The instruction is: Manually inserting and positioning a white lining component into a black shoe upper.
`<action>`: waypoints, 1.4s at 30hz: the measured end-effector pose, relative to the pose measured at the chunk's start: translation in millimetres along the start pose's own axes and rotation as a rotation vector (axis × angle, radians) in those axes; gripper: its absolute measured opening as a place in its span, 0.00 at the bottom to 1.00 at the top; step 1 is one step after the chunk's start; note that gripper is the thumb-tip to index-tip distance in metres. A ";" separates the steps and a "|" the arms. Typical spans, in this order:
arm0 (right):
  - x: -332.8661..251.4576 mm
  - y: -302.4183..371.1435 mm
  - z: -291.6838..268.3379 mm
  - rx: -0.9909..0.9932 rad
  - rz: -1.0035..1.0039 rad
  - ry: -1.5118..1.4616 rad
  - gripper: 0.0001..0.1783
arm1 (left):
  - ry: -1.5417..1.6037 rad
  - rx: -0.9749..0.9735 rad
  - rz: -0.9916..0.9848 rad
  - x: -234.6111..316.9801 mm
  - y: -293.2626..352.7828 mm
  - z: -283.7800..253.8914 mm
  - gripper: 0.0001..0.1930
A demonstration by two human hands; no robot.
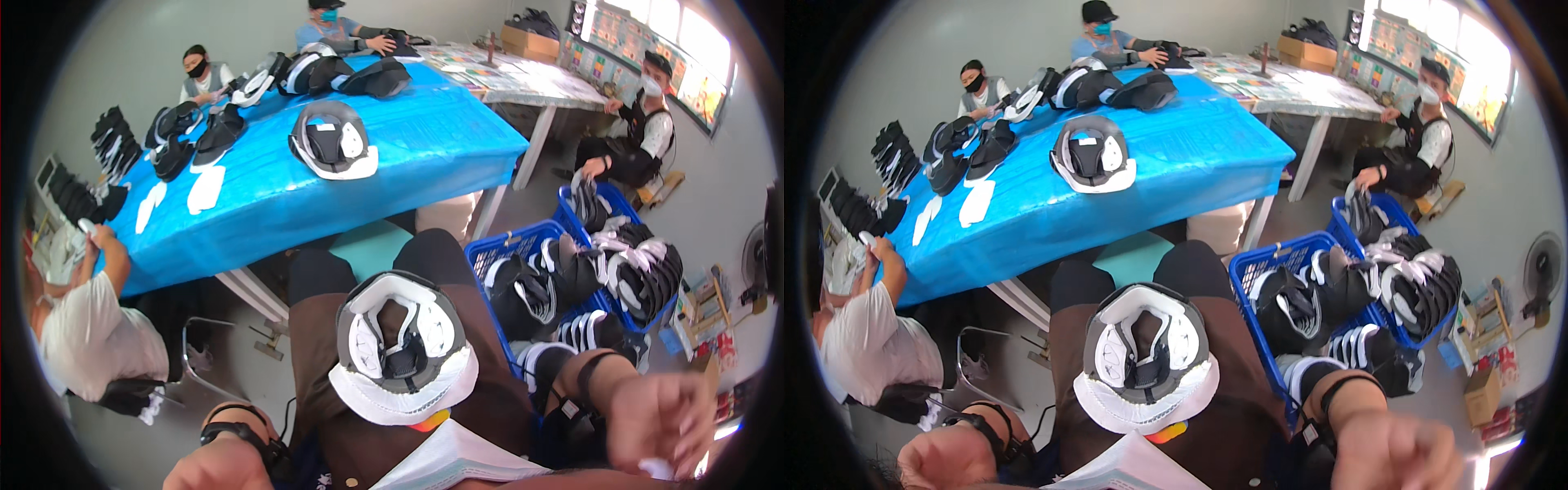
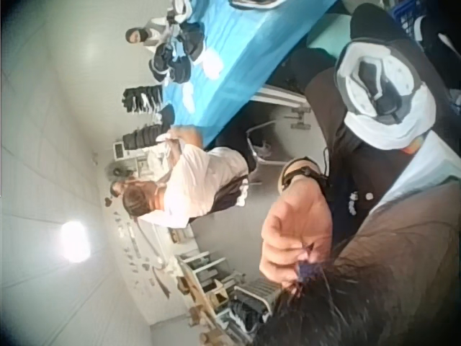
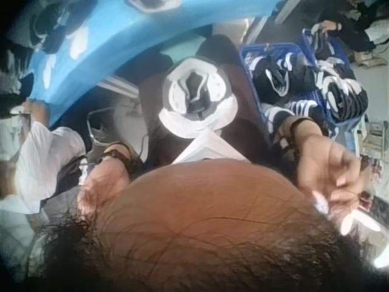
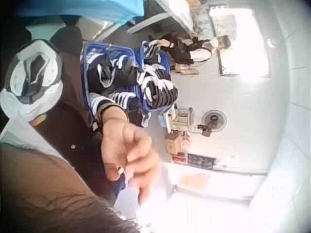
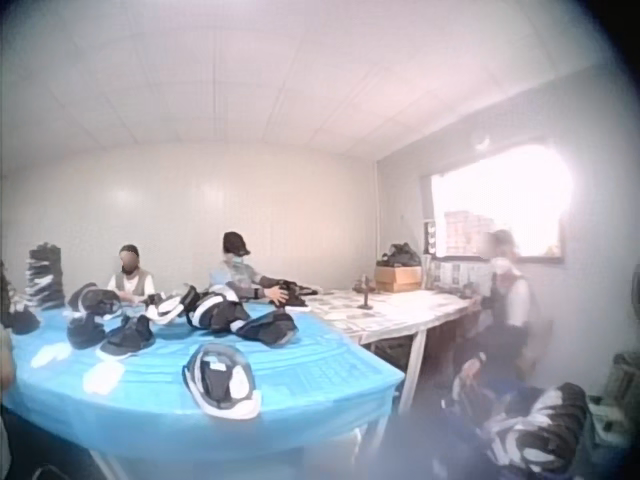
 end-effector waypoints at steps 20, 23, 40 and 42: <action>-4.1 146.3 48.8 -1.275 0.624 -0.286 0.11 | 0.551 -0.697 -0.876 -55.7 9.8 58.0 0.04; 33.1 124.4 22.6 -1.100 0.662 0.210 0.09 | 0.498 -0.634 -0.923 -45.8 10.3 55.8 0.04; 15.6 49.2 29.2 -0.326 0.661 -0.386 0.04 | 0.650 0.098 -1.307 -34.0 41.0 73.9 0.13; 25.2 48.6 27.3 -0.394 0.597 -0.479 0.03 | 0.644 0.055 -1.297 -33.0 35.4 73.5 0.13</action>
Point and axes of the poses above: each hand's wrist, its own y-axis away from the middle knuckle, its own z-axis out of the palm, x = y × z, the point moved 5 cm from there along -y, towards the middle knuckle, and after that the axes turned 2 degrees about x, right-handed, at the moved point
